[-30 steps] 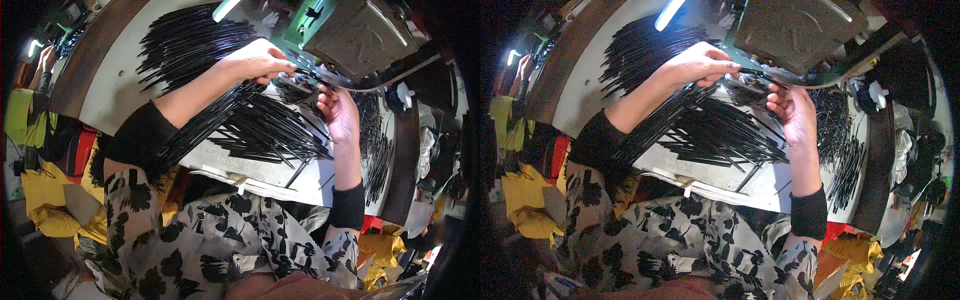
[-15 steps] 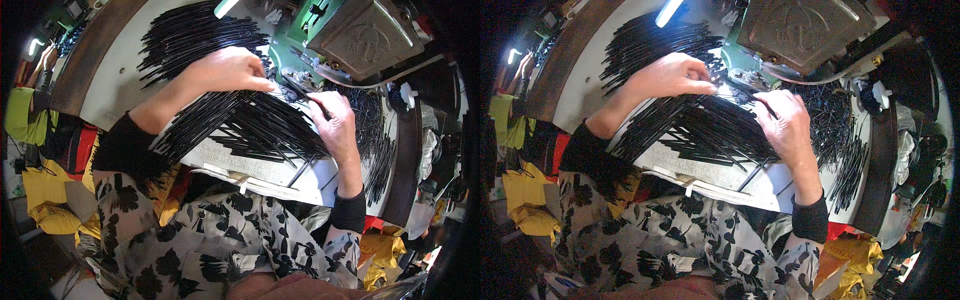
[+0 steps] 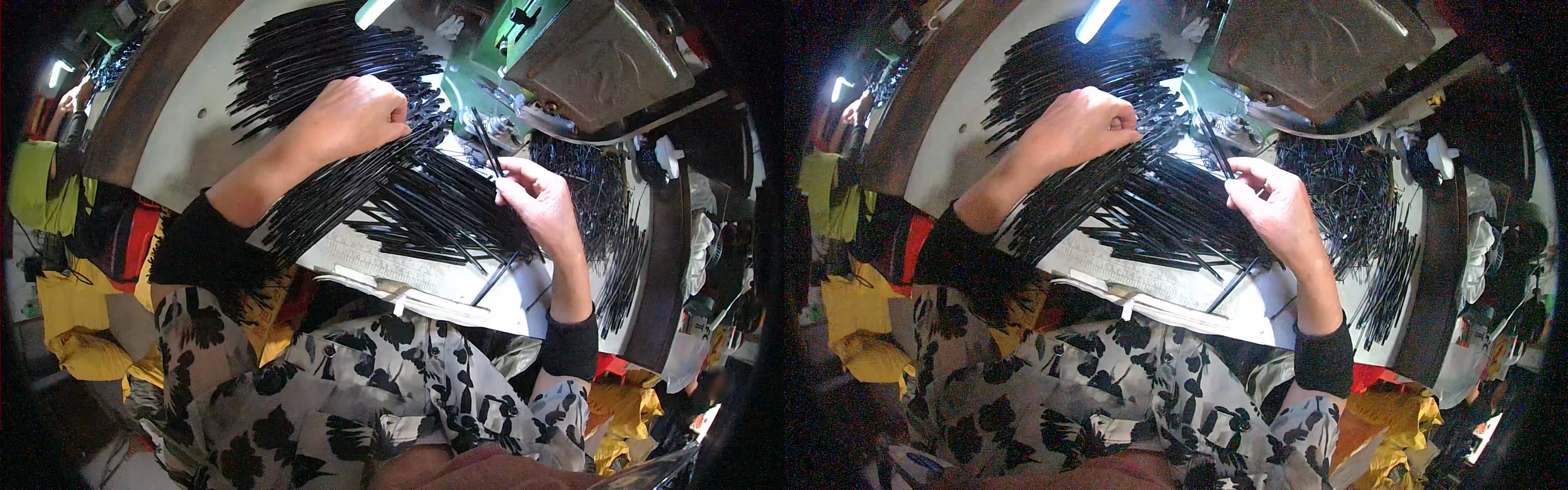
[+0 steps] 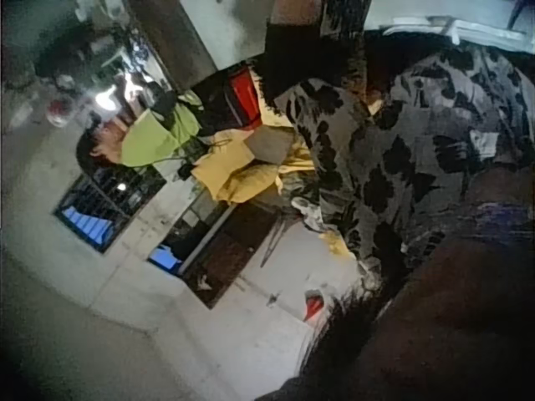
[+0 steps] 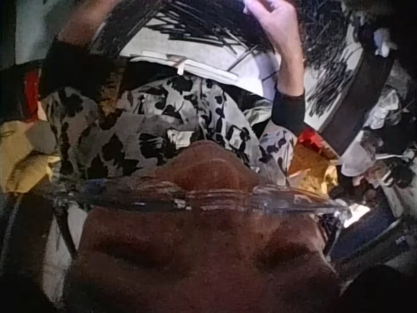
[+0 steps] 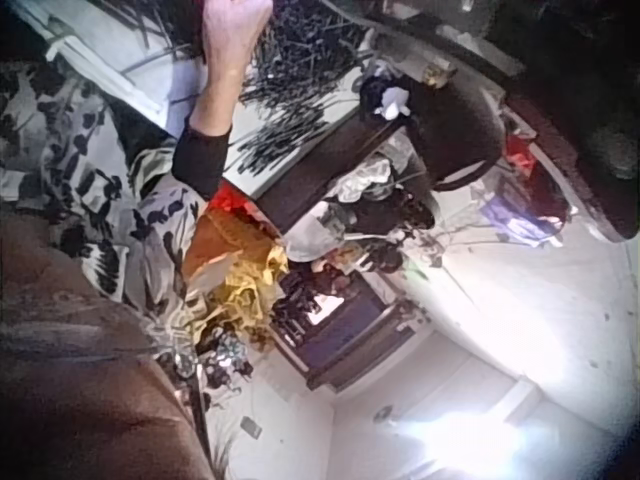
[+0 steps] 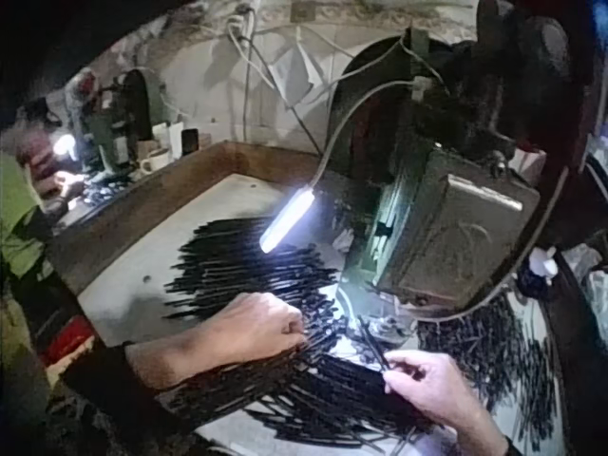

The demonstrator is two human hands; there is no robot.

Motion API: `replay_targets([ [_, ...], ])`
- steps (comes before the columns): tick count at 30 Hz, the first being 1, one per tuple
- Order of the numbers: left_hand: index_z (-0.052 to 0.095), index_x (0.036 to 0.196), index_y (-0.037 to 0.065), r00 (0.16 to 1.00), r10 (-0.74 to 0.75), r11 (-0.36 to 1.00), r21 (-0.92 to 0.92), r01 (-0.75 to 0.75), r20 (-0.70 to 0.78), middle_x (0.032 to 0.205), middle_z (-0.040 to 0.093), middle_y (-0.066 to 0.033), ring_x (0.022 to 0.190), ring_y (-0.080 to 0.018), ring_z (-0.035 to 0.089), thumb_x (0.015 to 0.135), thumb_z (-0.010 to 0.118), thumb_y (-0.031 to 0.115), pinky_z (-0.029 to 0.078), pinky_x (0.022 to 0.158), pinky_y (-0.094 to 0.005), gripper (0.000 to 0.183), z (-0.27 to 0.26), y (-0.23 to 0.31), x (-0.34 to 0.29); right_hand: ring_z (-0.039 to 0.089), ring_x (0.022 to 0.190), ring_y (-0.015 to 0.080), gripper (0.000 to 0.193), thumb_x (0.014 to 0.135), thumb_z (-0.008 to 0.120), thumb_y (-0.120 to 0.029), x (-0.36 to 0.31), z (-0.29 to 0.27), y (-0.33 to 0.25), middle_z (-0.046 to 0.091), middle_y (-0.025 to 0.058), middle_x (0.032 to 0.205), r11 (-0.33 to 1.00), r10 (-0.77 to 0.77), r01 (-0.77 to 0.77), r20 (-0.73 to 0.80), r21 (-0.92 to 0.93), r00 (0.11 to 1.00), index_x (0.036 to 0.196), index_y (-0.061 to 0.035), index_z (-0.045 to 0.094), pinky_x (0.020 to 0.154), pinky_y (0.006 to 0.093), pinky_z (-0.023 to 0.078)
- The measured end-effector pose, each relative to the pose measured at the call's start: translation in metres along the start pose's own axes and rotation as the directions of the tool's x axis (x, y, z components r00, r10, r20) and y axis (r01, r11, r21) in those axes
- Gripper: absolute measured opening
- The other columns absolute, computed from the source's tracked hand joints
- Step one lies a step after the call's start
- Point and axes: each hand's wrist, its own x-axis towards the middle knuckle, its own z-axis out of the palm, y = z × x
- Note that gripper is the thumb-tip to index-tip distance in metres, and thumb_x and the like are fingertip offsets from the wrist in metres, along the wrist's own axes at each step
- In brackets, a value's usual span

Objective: The person sorts and assembles black zip ties by hand at an industrial workstation.

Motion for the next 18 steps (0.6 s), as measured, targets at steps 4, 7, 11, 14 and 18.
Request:
replay_targets([
  [4,0.064,0.083,0.004,0.993,0.057,0.998,0.000,-0.057,-0.104,0.075,0.064,-0.0130,0.076,-0.0291,0.062,0.076,0.062,0.031,0.049,0.069,-0.0367,0.028,0.002,-0.001,0.001,0.055,0.066,0.0064,0.027,0.081,0.060,-0.009,0.000,0.001,0.001,0.060,0.0030,0.074,0.995,-0.007,0.000,0.066,0.095,0.998,0.106,0.0021,0.058,0.062,0.0205,0.043],
  [7,0.064,0.086,0.002,0.967,0.108,0.990,-0.064,-0.125,-0.231,0.070,0.063,-0.0119,0.061,-0.0230,0.062,0.078,0.063,0.027,0.048,0.057,-0.0325,0.026,0.006,0.004,0.009,0.054,0.061,0.0053,0.028,0.080,0.060,-0.009,-0.002,0.001,-0.010,0.060,0.0031,0.071,0.975,0.102,-0.121,0.109,0.186,0.989,0.107,-0.0001,0.057,0.056,0.0187,0.042],
  [11,0.063,0.096,-0.001,0.994,-0.111,0.569,-0.819,0.080,0.021,0.063,0.057,-0.0042,0.042,-0.0037,0.046,0.083,0.062,0.019,0.034,0.038,-0.0184,0.024,0.017,0.026,0.020,0.049,0.050,0.0022,0.027,0.080,0.058,-0.009,-0.004,0.003,-0.013,0.059,0.0001,0.063,0.953,0.174,-0.215,0.193,0.214,0.965,0.106,-0.0027,0.057,0.044,0.0146,0.031],
  [14,0.062,0.094,-0.002,0.978,-0.183,0.356,-0.920,0.163,0.103,0.068,0.059,-0.0057,0.044,-0.0048,0.042,0.084,0.059,0.019,0.035,0.040,-0.0191,0.024,0.030,0.037,0.026,0.054,0.054,0.0046,0.028,0.079,0.058,-0.007,-0.002,0.004,-0.006,0.060,0.0023,0.067,0.947,0.154,-0.208,0.223,0.244,0.963,0.106,-0.0019,0.052,0.044,0.0154,0.037],
  [18,0.062,0.097,0.000,0.975,-0.167,0.260,-0.947,0.188,0.148,0.069,0.056,-0.0026,0.045,-0.0034,0.038,0.086,0.058,0.021,0.030,0.041,-0.0180,0.024,0.041,0.041,0.034,0.051,0.049,0.0059,0.027,0.079,0.059,-0.007,-0.004,0.005,-0.002,0.061,0.0051,0.066,0.934,0.136,-0.188,0.187,0.304,0.973,0.104,-0.0022,0.050,0.041,0.0184,0.039],
])
